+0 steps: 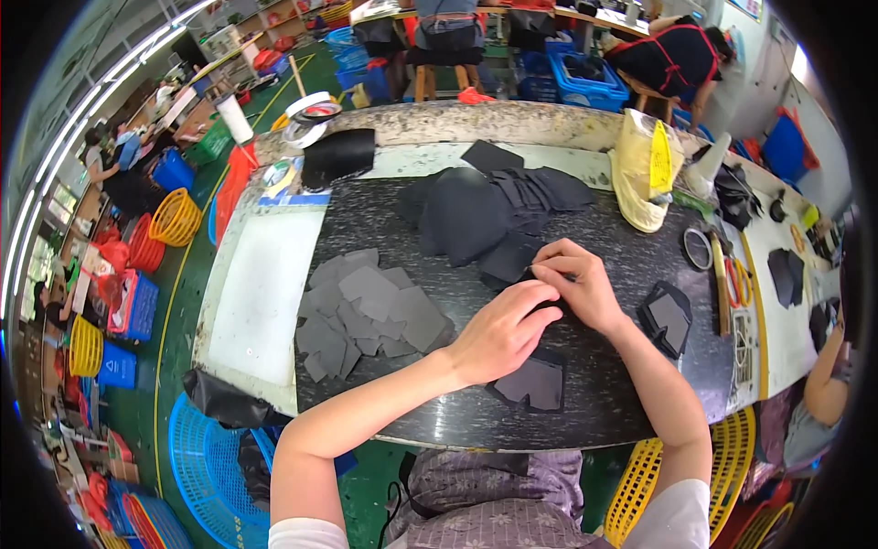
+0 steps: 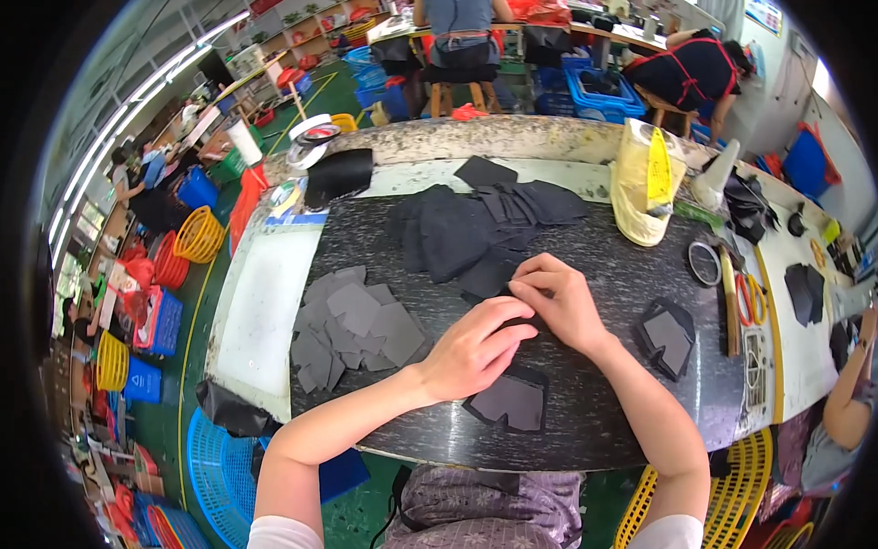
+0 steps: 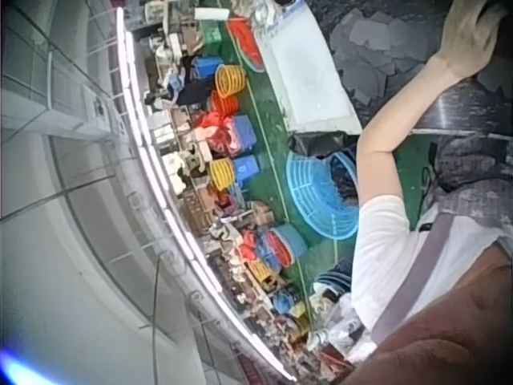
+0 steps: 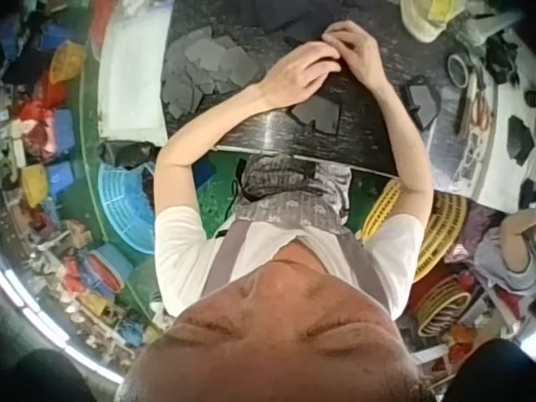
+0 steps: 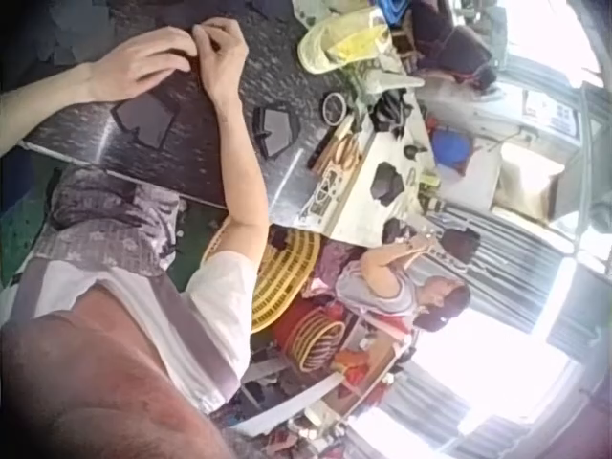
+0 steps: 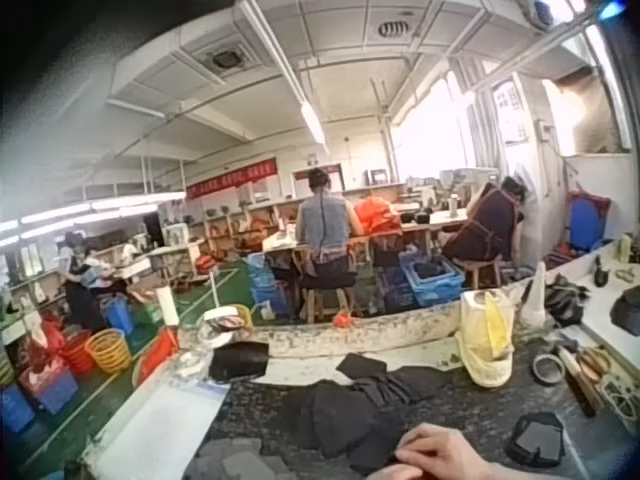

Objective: Sorting and inspecting black fabric shoe components at a workbench in a shoe manufacturing facility.

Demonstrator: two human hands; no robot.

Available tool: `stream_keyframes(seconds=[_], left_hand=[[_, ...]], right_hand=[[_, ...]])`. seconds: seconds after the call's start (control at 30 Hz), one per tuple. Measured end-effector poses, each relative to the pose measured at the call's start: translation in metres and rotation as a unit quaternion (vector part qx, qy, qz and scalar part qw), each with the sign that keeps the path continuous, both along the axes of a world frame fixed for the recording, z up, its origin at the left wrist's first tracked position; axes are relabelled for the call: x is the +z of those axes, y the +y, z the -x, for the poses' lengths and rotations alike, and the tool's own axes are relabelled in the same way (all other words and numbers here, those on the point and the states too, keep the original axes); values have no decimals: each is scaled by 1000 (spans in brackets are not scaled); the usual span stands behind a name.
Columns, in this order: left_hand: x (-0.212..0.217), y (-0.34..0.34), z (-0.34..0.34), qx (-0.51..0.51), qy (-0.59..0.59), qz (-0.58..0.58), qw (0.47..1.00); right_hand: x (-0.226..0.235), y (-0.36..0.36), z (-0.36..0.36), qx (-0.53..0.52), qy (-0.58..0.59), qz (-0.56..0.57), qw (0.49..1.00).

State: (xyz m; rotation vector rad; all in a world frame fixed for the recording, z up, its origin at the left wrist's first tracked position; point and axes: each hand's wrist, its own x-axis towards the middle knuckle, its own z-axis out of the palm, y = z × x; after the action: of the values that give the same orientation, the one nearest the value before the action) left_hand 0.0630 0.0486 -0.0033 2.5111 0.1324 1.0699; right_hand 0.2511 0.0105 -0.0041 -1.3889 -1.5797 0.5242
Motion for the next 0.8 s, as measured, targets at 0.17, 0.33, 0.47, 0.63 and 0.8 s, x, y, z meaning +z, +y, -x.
stream_keyframes(seconds=[0.17,0.33,0.47,0.63,0.8], left_hand=[[-27,13,-1,26,88,-61,994],[-12,25,22,-26,122,95,988],[38,67,77,58,138,55,987],[53,101,163,124,345,77,927],[54,109,162,86,307,18,948]], right_hand=[[16,0,-25,-177,213,-77,958],[34,-94,22,-46,-271,-139,951],[17,-128,44,74,-272,-56,958],[21,-67,83,167,-141,-60,974],[-5,1,126,212,-267,-68,938]])
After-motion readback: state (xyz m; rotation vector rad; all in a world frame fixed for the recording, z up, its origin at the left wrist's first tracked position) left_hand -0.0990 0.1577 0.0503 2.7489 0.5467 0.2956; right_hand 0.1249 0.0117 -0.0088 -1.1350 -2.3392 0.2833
